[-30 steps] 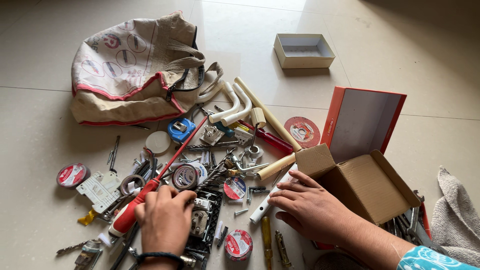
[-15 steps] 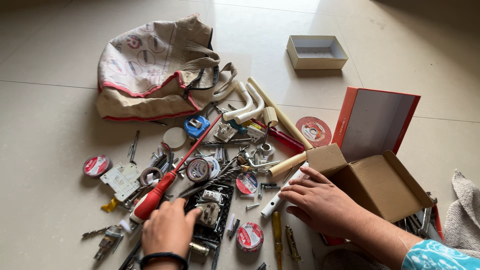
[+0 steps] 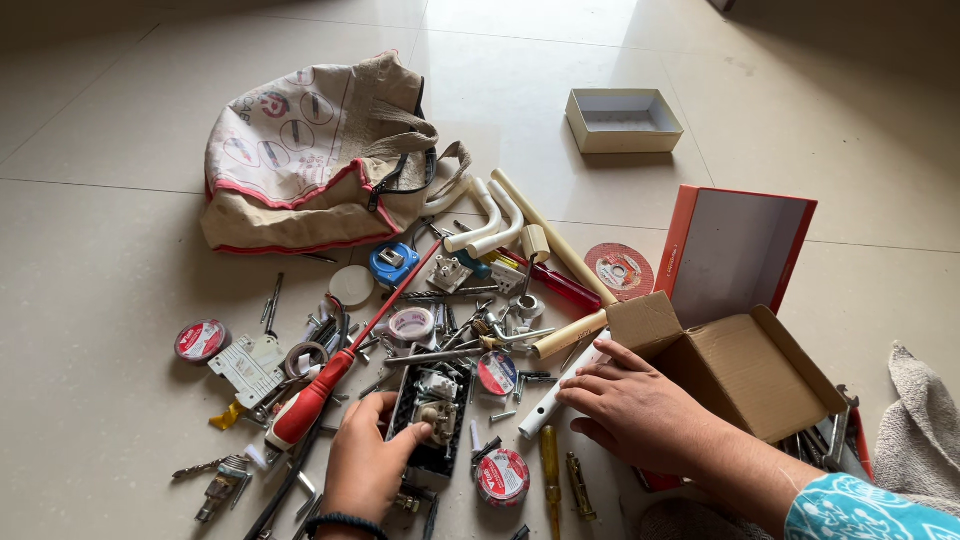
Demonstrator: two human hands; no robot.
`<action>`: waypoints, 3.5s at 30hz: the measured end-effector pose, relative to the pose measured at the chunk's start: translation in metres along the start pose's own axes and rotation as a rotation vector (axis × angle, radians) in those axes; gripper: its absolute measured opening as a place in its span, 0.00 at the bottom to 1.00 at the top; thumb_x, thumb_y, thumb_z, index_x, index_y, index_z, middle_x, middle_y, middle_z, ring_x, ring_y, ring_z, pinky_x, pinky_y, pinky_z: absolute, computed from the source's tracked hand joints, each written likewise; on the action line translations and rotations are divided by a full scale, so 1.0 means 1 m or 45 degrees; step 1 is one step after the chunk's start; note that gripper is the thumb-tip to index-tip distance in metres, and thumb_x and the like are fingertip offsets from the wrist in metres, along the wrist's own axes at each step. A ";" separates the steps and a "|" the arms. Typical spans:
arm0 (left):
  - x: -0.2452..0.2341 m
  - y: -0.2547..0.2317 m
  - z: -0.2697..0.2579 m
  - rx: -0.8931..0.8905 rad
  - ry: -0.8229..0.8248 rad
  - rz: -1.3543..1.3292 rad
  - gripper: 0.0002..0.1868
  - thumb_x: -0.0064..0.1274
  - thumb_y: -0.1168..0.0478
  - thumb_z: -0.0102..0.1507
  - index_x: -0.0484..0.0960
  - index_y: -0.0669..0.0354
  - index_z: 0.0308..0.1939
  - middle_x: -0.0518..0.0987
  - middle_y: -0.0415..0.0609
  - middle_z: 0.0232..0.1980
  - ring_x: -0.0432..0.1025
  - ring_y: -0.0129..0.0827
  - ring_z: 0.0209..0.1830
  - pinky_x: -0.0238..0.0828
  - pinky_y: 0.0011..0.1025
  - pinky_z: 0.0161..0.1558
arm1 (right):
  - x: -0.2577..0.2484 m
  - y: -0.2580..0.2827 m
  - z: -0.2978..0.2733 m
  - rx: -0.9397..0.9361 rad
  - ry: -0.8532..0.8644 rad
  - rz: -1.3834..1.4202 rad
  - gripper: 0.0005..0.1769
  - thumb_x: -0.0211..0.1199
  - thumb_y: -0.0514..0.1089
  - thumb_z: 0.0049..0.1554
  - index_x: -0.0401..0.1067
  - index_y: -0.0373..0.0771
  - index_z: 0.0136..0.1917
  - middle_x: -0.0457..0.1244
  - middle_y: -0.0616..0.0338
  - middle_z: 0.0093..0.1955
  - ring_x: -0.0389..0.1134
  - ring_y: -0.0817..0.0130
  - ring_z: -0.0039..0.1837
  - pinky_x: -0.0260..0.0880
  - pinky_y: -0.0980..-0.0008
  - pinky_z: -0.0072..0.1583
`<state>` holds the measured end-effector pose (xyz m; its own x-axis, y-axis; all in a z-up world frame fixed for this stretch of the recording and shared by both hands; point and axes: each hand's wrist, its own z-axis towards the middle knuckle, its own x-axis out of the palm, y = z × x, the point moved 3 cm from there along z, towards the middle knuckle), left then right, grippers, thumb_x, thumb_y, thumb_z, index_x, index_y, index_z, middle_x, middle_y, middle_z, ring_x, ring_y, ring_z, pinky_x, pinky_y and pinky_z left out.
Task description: The person sits on the floor and sorts a mixed pile of hardware items, including screws, nails, drill bits, and plastic anchors. They pick up individual items, inspect them, and place them into a cardboard box or set them aside.
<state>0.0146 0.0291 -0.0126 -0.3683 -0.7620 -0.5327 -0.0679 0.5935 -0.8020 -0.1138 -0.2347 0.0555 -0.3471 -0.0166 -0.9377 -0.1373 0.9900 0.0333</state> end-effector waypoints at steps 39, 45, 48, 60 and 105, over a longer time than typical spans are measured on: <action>-0.043 0.054 0.028 -0.111 -0.283 -1.111 0.20 0.63 0.67 0.58 0.84 0.65 0.55 0.85 0.47 0.44 0.77 0.25 0.38 0.74 0.26 0.41 | -0.008 0.002 0.005 0.075 -0.003 0.016 0.28 0.61 0.56 0.59 0.66 0.52 0.70 0.64 0.66 0.68 0.58 0.70 0.72 0.32 0.52 0.79; -0.095 0.095 0.029 -0.258 -0.528 -1.127 0.17 0.60 0.65 0.63 0.81 0.66 0.55 0.83 0.46 0.42 0.75 0.30 0.36 0.74 0.30 0.37 | -0.018 0.018 0.007 0.064 -0.060 0.114 0.25 0.60 0.59 0.60 0.67 0.52 0.69 0.65 0.64 0.66 0.61 0.67 0.70 0.43 0.51 0.76; -0.107 0.115 0.030 -0.309 -0.589 -1.197 0.16 0.59 0.65 0.65 0.81 0.67 0.55 0.82 0.47 0.43 0.75 0.32 0.37 0.74 0.33 0.39 | -0.017 0.031 0.006 -0.128 -0.084 0.142 0.22 0.59 0.54 0.62 0.67 0.47 0.67 0.65 0.60 0.65 0.62 0.61 0.68 0.51 0.53 0.73; -0.098 0.092 0.022 0.095 -1.185 0.477 0.23 0.65 0.59 0.53 0.85 0.50 0.54 0.82 0.52 0.55 0.75 0.50 0.55 0.71 0.42 0.54 | -0.026 0.046 -0.003 -0.156 -0.039 0.230 0.24 0.58 0.53 0.62 0.65 0.46 0.69 0.64 0.59 0.64 0.62 0.60 0.69 0.55 0.55 0.72; 0.042 -0.042 -0.044 0.448 0.229 -0.015 0.09 0.58 0.60 0.60 0.87 0.52 0.44 0.84 0.43 0.42 0.79 0.33 0.43 0.75 0.32 0.48 | 0.024 0.024 -0.011 0.756 0.047 2.105 0.15 0.55 0.42 0.63 0.76 0.36 0.59 0.67 0.65 0.42 0.66 0.80 0.40 0.77 0.73 0.44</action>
<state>-0.0385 -0.0166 0.0103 -0.5282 -0.6922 -0.4919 0.2372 0.4359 -0.8682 -0.1354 -0.2130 0.0375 0.2196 0.9745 -0.0455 0.6731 -0.1176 0.7301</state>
